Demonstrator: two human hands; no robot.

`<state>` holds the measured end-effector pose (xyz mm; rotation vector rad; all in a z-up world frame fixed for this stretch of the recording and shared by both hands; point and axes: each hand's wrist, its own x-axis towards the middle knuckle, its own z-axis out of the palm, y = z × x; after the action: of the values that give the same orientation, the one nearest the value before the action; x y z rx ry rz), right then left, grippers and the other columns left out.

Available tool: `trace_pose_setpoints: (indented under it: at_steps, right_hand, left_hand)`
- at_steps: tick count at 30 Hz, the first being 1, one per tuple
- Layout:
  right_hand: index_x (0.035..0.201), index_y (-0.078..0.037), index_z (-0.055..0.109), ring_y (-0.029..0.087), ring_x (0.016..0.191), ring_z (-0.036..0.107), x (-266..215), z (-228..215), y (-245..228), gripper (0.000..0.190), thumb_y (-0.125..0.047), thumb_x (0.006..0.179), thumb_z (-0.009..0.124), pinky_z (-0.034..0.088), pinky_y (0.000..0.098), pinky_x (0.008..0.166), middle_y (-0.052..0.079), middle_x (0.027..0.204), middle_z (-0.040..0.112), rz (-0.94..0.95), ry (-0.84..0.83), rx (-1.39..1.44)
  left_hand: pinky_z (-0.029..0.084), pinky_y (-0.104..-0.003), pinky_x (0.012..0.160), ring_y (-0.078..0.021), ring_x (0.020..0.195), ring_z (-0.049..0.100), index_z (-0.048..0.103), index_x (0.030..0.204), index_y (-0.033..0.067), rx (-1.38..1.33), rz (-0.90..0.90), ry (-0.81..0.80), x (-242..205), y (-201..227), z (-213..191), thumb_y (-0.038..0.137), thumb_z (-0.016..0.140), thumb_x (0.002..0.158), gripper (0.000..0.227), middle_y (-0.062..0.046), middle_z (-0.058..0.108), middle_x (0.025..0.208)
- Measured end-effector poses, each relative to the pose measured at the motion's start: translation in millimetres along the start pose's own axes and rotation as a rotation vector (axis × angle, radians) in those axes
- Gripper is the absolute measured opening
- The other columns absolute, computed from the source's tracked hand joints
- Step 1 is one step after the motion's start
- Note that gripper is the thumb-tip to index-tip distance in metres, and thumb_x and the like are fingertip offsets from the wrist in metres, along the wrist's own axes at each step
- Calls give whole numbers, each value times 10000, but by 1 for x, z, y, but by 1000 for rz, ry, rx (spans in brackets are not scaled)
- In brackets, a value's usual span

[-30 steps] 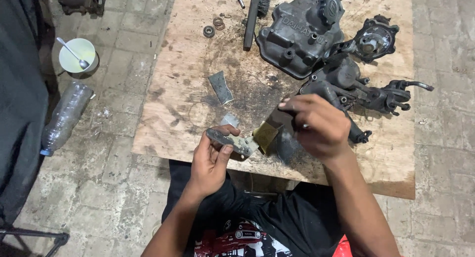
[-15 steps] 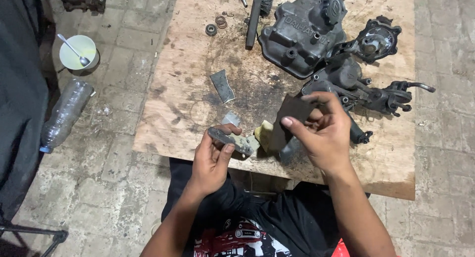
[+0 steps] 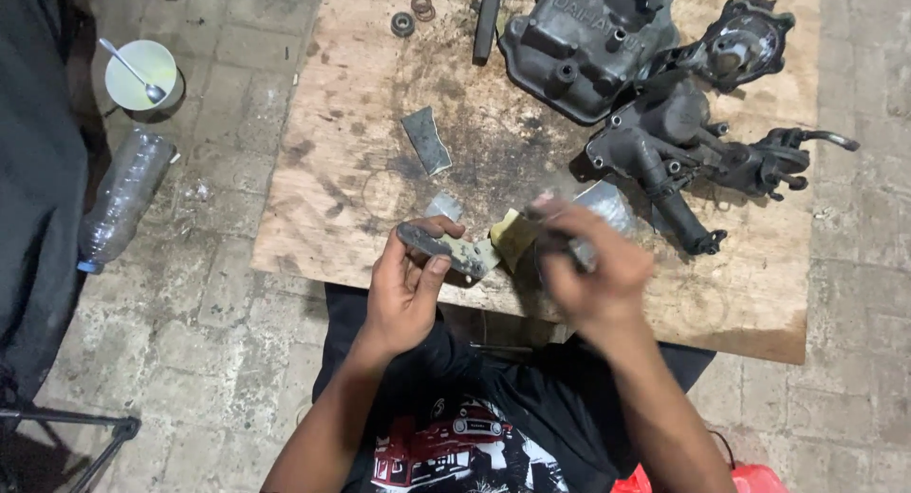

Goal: The person smooths a small metal part using a sanding block and then a sanding sheet. They hold the part in their left hand and rub the abrasive tools against its surface. The person flips the part over to work on different sides and edges.

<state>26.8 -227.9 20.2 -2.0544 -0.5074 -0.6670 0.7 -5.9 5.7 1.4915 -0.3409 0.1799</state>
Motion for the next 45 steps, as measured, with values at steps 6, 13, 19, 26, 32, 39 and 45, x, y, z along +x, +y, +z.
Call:
trace_pose_setpoints:
  at_steps: [6,13,19,26,32,39,45]
  right_hand:
    - [1027,-58,665,343,1146,727,-31,24,-20,150,-172,971,586,444,600,1098,152,1205,768,-184,-244,-126]
    - [1055,-24,648,415,1208,680,-20,11,-39,159,15,902,624,397,724,1077,199,1171,765,-79,-336,-181]
    - [1058,-68,674,421,1295,624,-17,9,-34,207,7,865,655,252,757,1147,156,1186,775,-36,-403,-143]
    - [1050,-113,694,409,1351,587,-7,5,-2,195,-19,880,703,246,700,1148,90,1236,767,-24,-298,-197]
    - [1051,-178,801,345,1175,622,34,0,34,191,-75,898,752,459,470,1049,88,1198,666,-42,-103,-204]
    - [1470,-179,652,430,1349,421,63,6,10,629,-128,851,755,373,575,1014,232,1635,378,6,-494,-529]
    - [1294,-81,746,287,1062,539,40,-15,-20,398,-222,923,765,335,446,895,151,1223,665,119,-317,-632]
  left_hand:
    - [592,-459,854,-359,1115,674,493,1218,-33,-15,12,13,-1,-6,-4,140,497,1075,225,-231,630,1216]
    - [562,-487,917,-400,1179,642,485,1200,-48,-54,20,5,-2,-6,-5,120,500,1074,210,-260,616,1216]
    - [540,-518,962,-435,1218,613,466,1226,-41,-50,23,-34,2,-5,-7,114,462,1090,206,-259,594,1248]
    - [573,-530,921,-456,1193,632,453,1229,-42,-71,18,-56,2,-4,-8,133,447,1097,219,-265,584,1251]
    - [624,-482,843,-429,1159,664,451,1229,-59,-101,17,-50,0,-11,-8,146,470,1083,253,-271,592,1238]
    - [534,-406,1066,-287,1266,578,418,1297,34,-168,-106,-87,-3,5,-10,81,484,1061,250,-180,533,1341]
    - [555,-407,1041,-286,1247,581,407,1283,38,-216,-116,-98,-1,6,-8,71,478,1064,233,-191,516,1323]
